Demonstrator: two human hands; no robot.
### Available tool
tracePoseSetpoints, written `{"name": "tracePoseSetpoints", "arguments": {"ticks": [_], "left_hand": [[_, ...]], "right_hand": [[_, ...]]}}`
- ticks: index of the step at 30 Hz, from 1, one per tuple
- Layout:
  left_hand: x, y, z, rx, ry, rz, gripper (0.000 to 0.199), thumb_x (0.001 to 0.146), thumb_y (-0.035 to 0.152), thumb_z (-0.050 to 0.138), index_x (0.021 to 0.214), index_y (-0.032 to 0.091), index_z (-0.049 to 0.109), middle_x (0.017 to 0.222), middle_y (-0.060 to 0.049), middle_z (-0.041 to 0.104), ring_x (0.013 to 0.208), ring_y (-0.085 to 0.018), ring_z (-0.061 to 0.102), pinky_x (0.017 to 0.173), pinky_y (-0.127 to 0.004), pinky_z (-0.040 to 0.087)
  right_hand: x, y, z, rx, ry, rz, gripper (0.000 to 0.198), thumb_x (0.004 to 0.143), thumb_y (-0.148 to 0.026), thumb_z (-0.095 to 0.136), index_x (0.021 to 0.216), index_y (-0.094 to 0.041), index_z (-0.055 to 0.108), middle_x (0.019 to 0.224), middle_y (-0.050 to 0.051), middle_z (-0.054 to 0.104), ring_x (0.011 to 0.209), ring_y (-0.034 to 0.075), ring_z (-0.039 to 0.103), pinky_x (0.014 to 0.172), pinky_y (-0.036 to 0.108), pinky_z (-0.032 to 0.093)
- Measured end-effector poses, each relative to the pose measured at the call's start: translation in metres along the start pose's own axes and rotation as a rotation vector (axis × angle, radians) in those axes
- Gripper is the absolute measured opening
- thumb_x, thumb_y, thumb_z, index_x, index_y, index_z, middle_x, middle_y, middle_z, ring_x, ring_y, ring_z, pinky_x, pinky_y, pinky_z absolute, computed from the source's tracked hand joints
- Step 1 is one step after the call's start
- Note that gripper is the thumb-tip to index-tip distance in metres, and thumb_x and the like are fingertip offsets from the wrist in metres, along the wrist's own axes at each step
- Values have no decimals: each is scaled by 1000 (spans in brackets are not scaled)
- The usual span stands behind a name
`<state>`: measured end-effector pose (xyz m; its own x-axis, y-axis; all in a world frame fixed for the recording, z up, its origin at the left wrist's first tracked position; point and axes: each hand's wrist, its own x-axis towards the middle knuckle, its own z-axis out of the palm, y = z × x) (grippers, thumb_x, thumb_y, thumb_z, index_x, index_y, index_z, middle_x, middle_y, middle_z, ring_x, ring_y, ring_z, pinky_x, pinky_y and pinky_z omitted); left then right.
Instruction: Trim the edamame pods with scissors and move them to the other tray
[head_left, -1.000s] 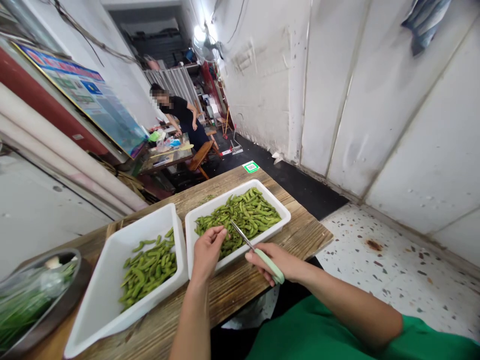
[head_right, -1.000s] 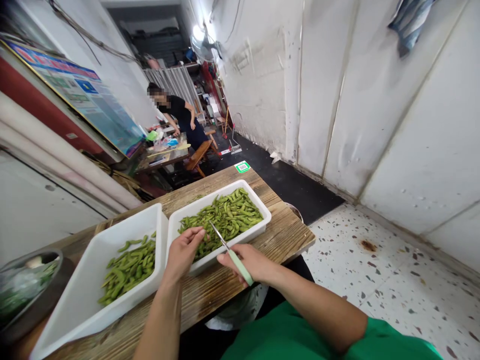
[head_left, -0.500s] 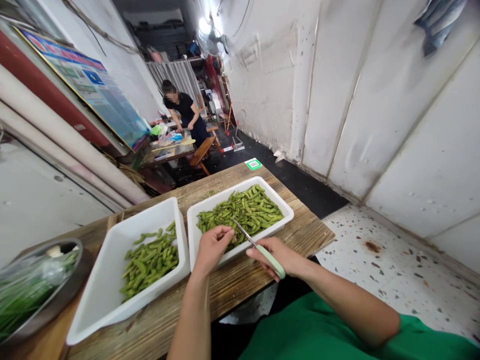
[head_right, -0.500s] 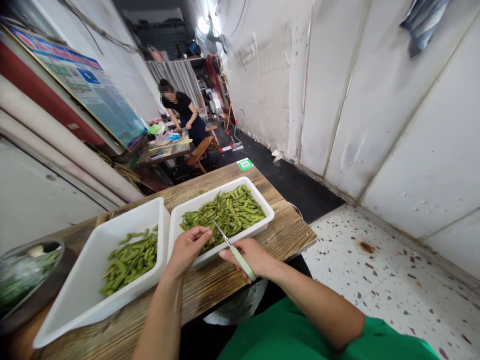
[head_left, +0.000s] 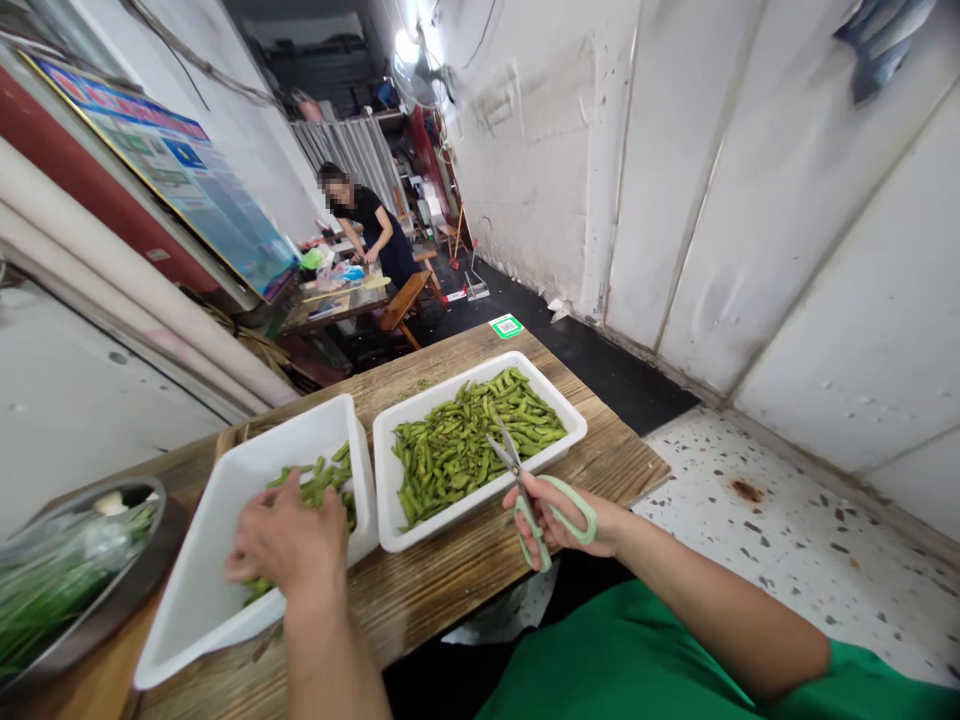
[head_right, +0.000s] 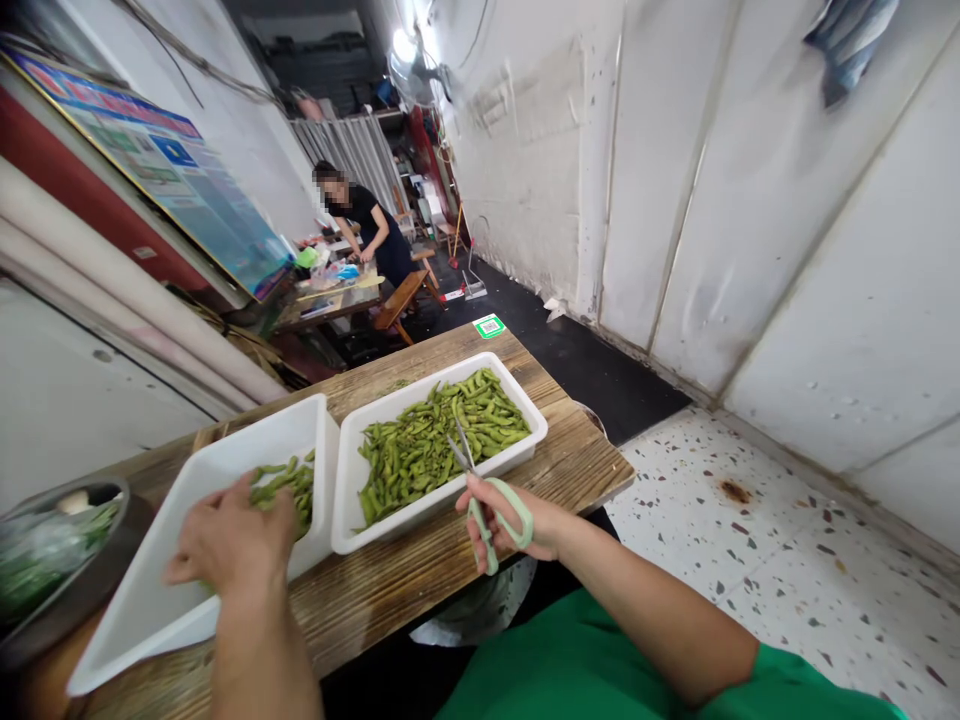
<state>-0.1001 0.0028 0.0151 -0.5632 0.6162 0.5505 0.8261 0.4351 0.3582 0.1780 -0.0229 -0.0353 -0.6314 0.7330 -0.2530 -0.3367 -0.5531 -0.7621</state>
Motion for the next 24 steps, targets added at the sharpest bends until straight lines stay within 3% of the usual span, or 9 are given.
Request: {"name": "tracePoseSetpoints", "arguments": {"ticks": [2,4,6,9,15,20,24], "left_hand": [[8,-1,-5,108,-72,-1,53,74,39,53,120,13,56,134,-24,42,122,-44,35,89,-62,27],[9,11,0,104,-197,137,50,79,38,46,122,15,54,130,-20,48,119,-38,41,92,-58,27],[5,30,12,103,-370,305,39,82,33,41,111,19,62,111,-14,63,106,-31,52,94,-54,25],[-2,55,37,251,-528,458,29,79,28,43,82,20,71,95,-13,66,97,-32,54,88,-54,26],[-11,63,58,404,-541,670,23,74,23,49,86,18,68,97,-16,60,98,-32,49,86,-50,27],[-16,64,63,396,-543,563,22,74,22,48,80,15,68,94,-17,61,96,-32,49,82,-47,29],[-17,66,68,379,-533,577,21,71,17,47,73,12,67,91,-19,62,94,-33,51,79,-46,31]], "right_hand": [[0,1,-3,60,-23,6,49,79,-60,51,96,-14,53,59,-3,55,43,12,54,42,27,49],[2,2,-5,84,-18,6,48,80,-59,50,96,-14,54,58,-2,55,43,12,54,41,27,48],[2,2,-5,90,-9,-3,47,81,-58,50,95,-13,54,57,-2,54,41,12,52,39,26,47],[0,2,-3,84,2,-27,46,80,-56,52,94,-12,55,55,-3,53,40,11,50,38,25,45],[0,5,-1,20,18,-50,41,81,-51,55,95,-12,55,55,-4,52,39,10,49,36,24,45],[3,6,6,-21,3,-25,40,81,-51,54,91,-12,55,54,-4,51,38,10,49,35,23,45],[-1,6,13,-63,-13,-38,41,79,-52,56,90,-12,54,54,-4,51,38,9,49,35,21,43]]}}
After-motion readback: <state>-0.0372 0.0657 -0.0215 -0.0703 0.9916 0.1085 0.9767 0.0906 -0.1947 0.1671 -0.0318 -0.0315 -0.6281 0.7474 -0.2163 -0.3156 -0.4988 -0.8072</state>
